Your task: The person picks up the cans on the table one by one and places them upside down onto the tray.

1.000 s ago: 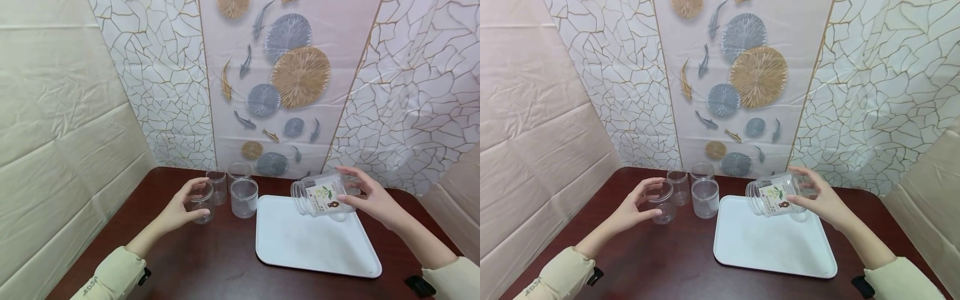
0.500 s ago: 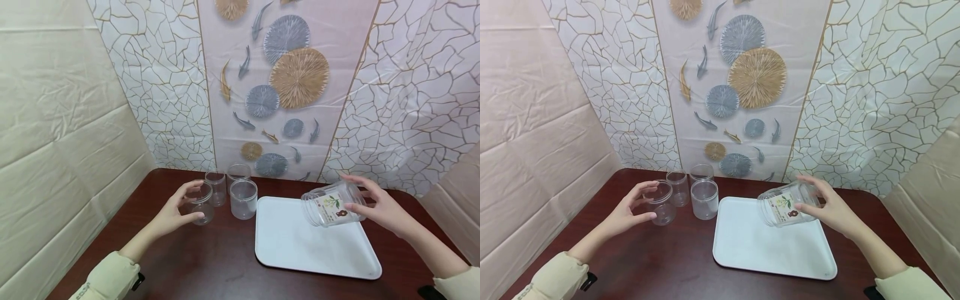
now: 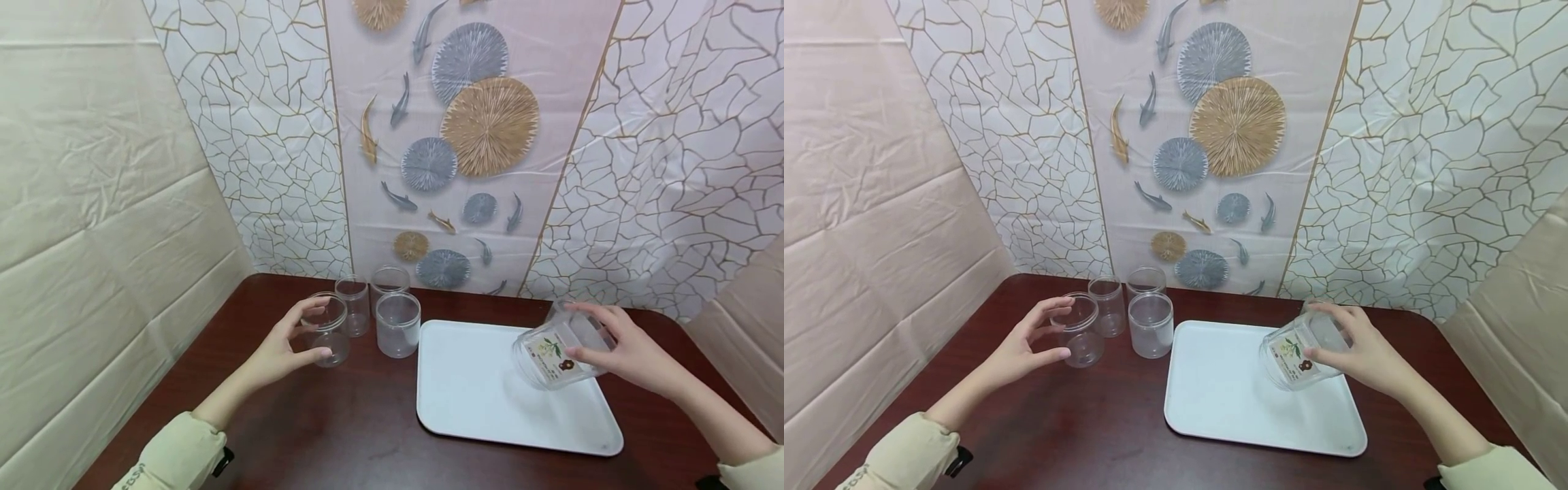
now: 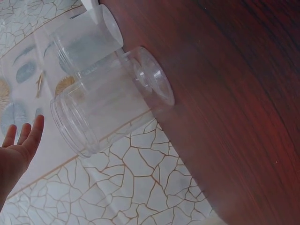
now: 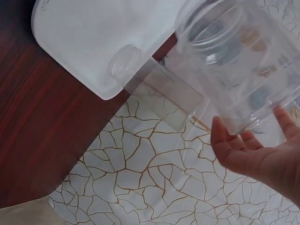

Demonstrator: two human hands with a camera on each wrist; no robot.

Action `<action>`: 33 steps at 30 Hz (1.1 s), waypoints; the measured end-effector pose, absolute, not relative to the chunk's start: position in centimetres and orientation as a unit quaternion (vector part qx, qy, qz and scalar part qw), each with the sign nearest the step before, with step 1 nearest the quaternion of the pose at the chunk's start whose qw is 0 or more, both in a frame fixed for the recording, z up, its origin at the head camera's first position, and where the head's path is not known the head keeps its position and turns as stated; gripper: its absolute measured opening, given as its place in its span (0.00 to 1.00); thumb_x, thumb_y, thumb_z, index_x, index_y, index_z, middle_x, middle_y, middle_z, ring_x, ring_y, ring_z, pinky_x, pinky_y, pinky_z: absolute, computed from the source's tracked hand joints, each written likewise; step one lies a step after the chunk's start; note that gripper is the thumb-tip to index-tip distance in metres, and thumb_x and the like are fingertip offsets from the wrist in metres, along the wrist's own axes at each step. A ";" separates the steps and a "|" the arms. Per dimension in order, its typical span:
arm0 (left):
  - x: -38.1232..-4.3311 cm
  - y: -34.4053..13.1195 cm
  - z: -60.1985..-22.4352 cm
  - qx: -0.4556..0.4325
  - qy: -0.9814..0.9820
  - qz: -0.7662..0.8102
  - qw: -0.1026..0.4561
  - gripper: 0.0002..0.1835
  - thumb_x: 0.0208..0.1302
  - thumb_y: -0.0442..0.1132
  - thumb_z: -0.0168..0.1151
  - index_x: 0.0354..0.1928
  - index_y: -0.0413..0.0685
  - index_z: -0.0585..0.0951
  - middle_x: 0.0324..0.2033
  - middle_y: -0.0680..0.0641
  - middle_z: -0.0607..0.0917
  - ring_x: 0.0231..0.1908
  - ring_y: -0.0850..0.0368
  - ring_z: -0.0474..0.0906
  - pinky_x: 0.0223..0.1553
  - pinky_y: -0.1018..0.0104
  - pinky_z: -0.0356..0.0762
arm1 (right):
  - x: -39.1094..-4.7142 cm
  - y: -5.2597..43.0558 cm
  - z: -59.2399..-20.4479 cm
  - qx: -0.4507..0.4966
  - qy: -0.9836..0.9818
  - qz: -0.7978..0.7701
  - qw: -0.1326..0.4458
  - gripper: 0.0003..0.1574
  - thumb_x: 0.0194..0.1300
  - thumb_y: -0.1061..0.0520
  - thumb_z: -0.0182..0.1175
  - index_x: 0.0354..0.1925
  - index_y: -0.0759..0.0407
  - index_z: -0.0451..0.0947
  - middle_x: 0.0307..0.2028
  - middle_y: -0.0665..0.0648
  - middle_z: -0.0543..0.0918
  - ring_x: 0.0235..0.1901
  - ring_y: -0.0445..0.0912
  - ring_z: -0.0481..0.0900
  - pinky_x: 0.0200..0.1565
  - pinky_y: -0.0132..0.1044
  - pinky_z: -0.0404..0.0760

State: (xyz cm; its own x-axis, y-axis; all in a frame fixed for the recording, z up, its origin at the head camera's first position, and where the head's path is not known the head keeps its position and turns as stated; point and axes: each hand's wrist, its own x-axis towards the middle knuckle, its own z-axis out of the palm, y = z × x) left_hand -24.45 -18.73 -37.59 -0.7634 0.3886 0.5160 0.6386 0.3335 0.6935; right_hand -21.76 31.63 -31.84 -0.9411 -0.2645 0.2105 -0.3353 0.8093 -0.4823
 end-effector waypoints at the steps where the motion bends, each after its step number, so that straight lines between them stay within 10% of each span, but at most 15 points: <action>1: -24.5 -18.8 -37.6 -0.317 -0.807 -0.481 0.130 0.39 0.51 0.31 0.71 0.65 0.45 0.64 0.62 0.49 0.69 0.59 0.57 0.68 0.54 0.55 0.77 | -21.8 31.5 -31.9 0.155 -0.952 0.257 0.069 0.42 0.56 0.49 0.67 0.65 0.58 0.62 0.52 0.70 0.64 0.42 0.55 0.68 0.34 0.40 0.71; 12: -24.4 -19.1 -37.8 -0.313 -0.807 -0.485 0.124 0.38 0.51 0.30 0.70 0.65 0.46 0.64 0.62 0.50 0.69 0.59 0.70 0.66 0.54 0.55 0.77 | -21.9 31.4 -32.8 0.105 -0.975 0.180 0.076 0.44 0.56 0.38 0.64 0.63 0.59 0.64 0.50 0.77 0.67 0.44 0.66 0.72 0.32 0.60 0.74; 33: -24.3 -19.3 -37.8 -0.303 -0.811 -0.486 0.118 0.38 0.51 0.31 0.70 0.65 0.45 0.64 0.62 0.48 0.69 0.59 0.71 0.65 0.54 0.54 0.76 | -22.5 31.9 -33.5 0.084 -0.990 0.097 0.051 0.42 0.57 0.34 0.61 0.57 0.62 0.68 0.45 0.80 0.71 0.28 0.60 0.77 0.28 0.56 0.76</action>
State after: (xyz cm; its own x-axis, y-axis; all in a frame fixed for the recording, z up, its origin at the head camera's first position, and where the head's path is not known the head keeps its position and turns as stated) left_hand -24.29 -19.30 -37.84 -0.7883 0.3773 0.4860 0.6066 0.3445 0.7164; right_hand -22.51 31.93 -33.54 -0.9807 -0.1569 0.1166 -0.1766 0.9669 -0.1843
